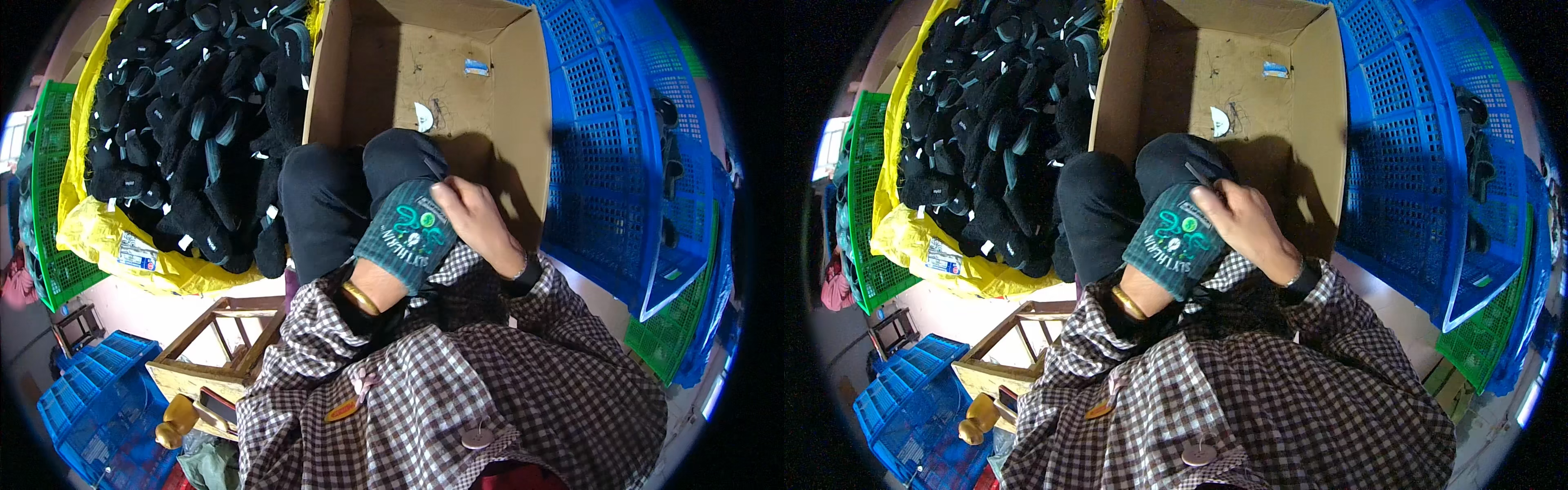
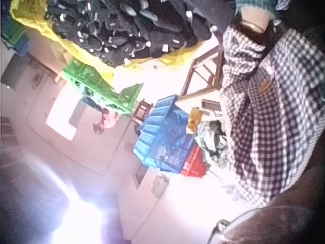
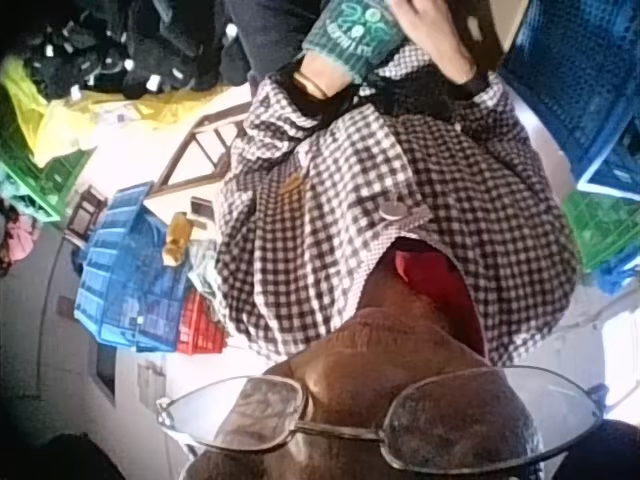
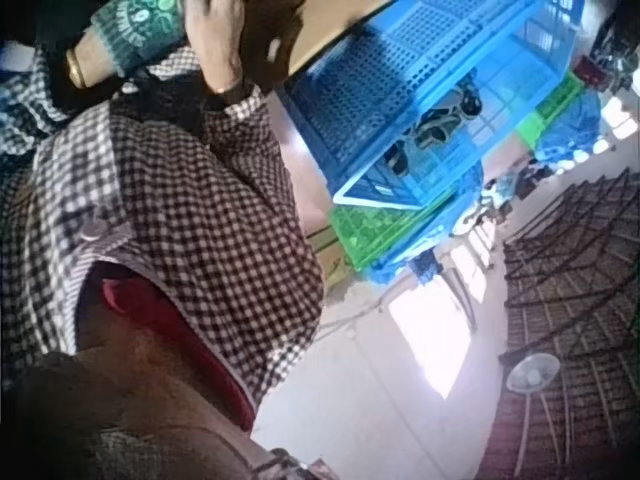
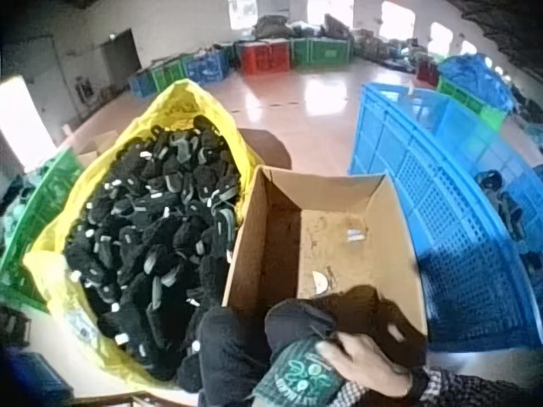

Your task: The person sits on the floor and uses scissors to trim loose threads and excess fabric from the edges of black slippers. They handle each slipper one at a time, turning it over to access different sides, then place the trimmed slippers into a blue crate.

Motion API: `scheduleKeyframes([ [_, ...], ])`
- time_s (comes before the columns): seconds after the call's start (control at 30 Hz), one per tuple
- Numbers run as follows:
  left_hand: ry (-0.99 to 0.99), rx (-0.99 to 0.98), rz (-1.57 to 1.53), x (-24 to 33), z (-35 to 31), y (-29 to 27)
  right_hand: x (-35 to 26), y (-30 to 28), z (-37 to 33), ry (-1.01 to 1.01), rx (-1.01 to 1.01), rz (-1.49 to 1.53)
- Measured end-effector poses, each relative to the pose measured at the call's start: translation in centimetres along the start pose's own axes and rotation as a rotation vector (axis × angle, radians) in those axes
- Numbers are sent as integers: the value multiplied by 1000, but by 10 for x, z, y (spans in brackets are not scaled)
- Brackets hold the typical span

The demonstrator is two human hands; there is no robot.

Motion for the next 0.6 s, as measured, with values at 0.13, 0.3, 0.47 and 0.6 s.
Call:
scheduleKeyframes([
  [0.13,-165,-88,-145,3,5,-3,23,13,4,39,55,56],
  [0.3,7,272,-113,-8,-34,16,29,18,-5,74,150,184],
  [0.47,-65,398,27,-17,-47,35,34,17,-5,-27,207,179],
  [0.6,-54,421,-7,-20,-27,29,31,11,8,-73,167,117],
])
Point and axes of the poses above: each hand's wrist, its own z-axis towards the middle knuckle, its own y-axis out of the palm, x = y × z, the point moved 4 cm from there along z, towards the middle knuckle, and after that the axes turned 9 degrees about x, right-handed, at the moved point
